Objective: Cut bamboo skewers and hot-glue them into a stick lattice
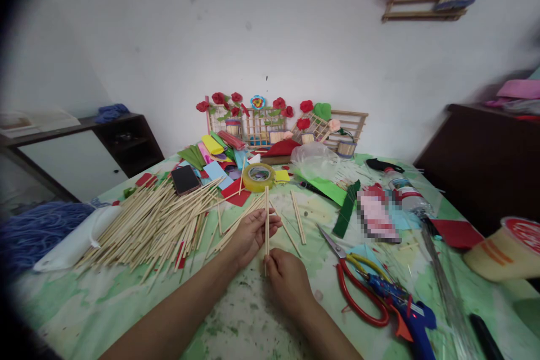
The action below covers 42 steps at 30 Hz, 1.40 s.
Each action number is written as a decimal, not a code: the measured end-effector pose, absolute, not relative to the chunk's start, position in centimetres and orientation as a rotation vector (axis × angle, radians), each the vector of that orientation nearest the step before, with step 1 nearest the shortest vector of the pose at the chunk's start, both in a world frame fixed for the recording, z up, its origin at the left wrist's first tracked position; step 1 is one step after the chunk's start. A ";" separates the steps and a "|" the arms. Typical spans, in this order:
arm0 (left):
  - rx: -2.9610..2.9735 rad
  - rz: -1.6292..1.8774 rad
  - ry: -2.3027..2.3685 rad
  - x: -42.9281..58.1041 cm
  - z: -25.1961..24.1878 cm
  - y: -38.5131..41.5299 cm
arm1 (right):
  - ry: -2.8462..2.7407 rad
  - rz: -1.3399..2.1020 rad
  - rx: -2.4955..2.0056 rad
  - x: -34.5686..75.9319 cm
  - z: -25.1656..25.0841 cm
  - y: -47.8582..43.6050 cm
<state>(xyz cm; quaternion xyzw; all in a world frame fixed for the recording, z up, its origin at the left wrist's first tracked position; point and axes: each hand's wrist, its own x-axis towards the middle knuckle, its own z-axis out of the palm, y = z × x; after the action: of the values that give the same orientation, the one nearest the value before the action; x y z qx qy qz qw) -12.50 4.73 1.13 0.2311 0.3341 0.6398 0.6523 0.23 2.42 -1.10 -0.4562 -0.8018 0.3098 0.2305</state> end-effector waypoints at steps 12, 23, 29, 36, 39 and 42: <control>0.545 1.437 0.798 -12.0 0.8 4.5 | -2.249 0.765 -1.249 0.3 -1.2 2.3; 0.510 1.374 0.892 -11.0 0.3 4.2 | -2.266 0.719 -1.243 0.2 -1.0 2.2; 0.513 1.398 0.927 -11.2 -0.3 4.7 | -2.267 0.656 -1.253 0.2 -1.4 2.2; 0.573 1.377 0.938 -11.2 -0.3 4.8 | -2.390 0.535 -1.279 0.8 0.8 0.9; 0.582 1.364 0.918 -11.2 -0.4 4.8 | -2.360 0.270 -1.338 3.3 2.5 -0.5; 0.587 1.348 0.904 -11.3 -0.5 4.8 | -2.091 0.030 -1.454 8.8 3.4 -1.7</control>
<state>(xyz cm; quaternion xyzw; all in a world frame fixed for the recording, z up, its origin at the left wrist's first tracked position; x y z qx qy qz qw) -11.26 4.82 -0.53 0.2582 0.3981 0.5933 0.6503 8.83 -1.69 3.41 -0.5457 -0.7851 0.0111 0.2929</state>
